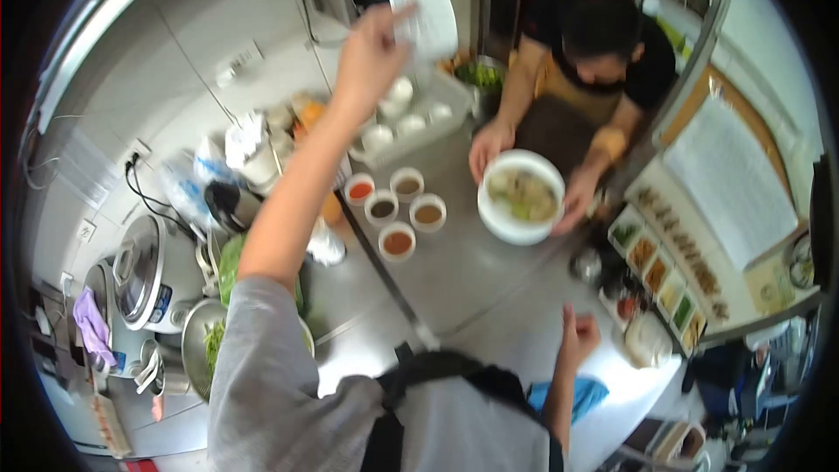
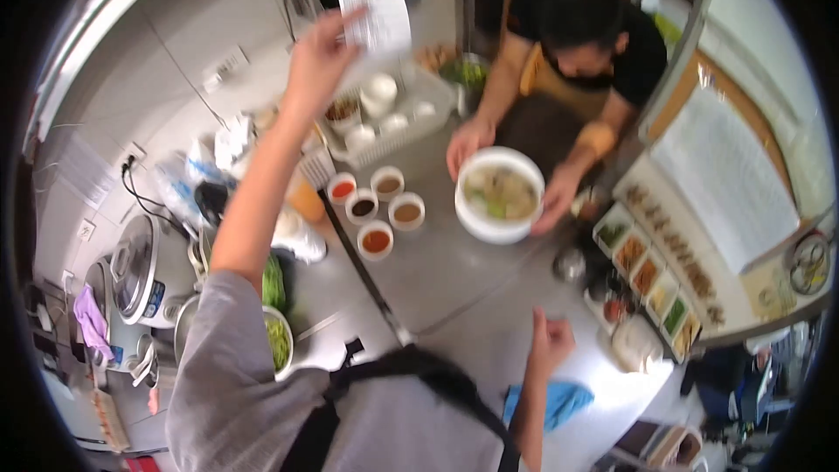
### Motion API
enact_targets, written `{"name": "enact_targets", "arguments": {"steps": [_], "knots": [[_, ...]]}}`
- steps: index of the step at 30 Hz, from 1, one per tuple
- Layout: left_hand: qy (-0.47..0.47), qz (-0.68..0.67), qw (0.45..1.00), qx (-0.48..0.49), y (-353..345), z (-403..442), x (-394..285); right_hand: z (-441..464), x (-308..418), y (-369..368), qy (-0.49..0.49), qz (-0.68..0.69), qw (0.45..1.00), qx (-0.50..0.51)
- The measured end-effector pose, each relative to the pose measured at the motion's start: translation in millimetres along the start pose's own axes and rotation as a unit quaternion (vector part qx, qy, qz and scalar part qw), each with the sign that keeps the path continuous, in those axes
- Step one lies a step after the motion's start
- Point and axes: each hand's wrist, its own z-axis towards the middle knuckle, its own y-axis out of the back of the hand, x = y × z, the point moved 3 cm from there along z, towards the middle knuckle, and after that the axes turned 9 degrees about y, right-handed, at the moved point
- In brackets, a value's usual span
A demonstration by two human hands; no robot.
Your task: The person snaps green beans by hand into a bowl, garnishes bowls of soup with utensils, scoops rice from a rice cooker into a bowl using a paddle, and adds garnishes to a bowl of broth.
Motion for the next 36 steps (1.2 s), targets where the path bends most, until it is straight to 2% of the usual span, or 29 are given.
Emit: {"name": "enact_targets", "arguments": {"steps": [1, 2, 3, 4, 6, 7, 9, 12, 22, 24, 26, 29, 30, 31, 32, 33, 34, 35, 36], "knots": [[0.145, -0.090, 0.980, 0.103, -19, -70, 5, -8, -4, -13, -0.024, 0.031, 0.998, 0.042], [0.183, -0.012, 0.965, 0.190, -33, -139, 5, -16, -19, -24, -0.019, 0.020, 0.994, 0.103], [0.273, -0.099, 0.922, 0.255, -59, -219, 30, -24, -4, -43, -0.049, 0.079, 0.986, 0.136], [0.390, -0.160, 0.846, 0.328, -72, -278, 32, -29, 2, -60, -0.018, 0.025, 0.978, 0.204], [0.338, -0.118, 0.878, 0.318, -100, -385, 61, -43, 1, -101, 0.115, -0.006, 0.952, 0.284], [0.296, -0.035, 0.896, 0.328, -100, -404, 61, -49, -2, -120, 0.178, -0.009, 0.930, 0.321], [0.199, 0.132, 0.909, 0.342, -100, -424, 63, -58, -10, -146, 0.195, -0.021, 0.904, 0.379], [0.213, 0.089, 0.910, 0.345, -102, -434, 78, -64, -37, -172, 0.269, -0.066, 0.872, 0.405], [0.215, 0.071, 0.909, 0.349, -98, -426, 93, -73, -34, -220, 0.348, -0.108, 0.816, 0.449], [0.220, 0.068, 0.907, 0.354, -97, -426, 91, -47, -44, -204, 0.349, -0.119, 0.815, 0.447], [0.222, 0.068, 0.902, 0.363, -97, -425, 92, -19, -65, -172, 0.243, -0.201, 0.841, 0.440], [0.219, 0.073, 0.902, 0.365, -95, -423, 88, 13, -68, -90, 0.212, -0.184, 0.911, 0.303], [0.198, 0.091, 0.903, 0.371, -97, -428, 88, 19, -80, -54, 0.133, -0.171, 0.932, 0.292], [0.171, 0.113, 0.905, 0.373, -98, -427, 90, 17, -81, -14, 0.130, -0.253, 0.919, 0.272], [0.201, 0.107, 0.890, 0.396, -97, -421, 87, 9, -99, 33, 0.100, -0.383, 0.878, 0.268], [0.225, 0.104, 0.878, 0.409, -96, -409, 85, -4, -126, 85, 0.220, -0.400, 0.845, 0.278], [0.250, -0.023, 0.880, 0.403, -102, -397, 96, -18, -175, 139, 0.282, -0.422, 0.806, 0.303], [0.212, -0.044, 0.895, 0.390, -97, -364, 95, -37, -189, 168, 0.150, -0.455, 0.771, 0.419], [0.185, -0.010, 0.884, 0.429, -76, -302, 66, -58, -199, 198, 0.022, -0.487, 0.700, 0.521]]}}
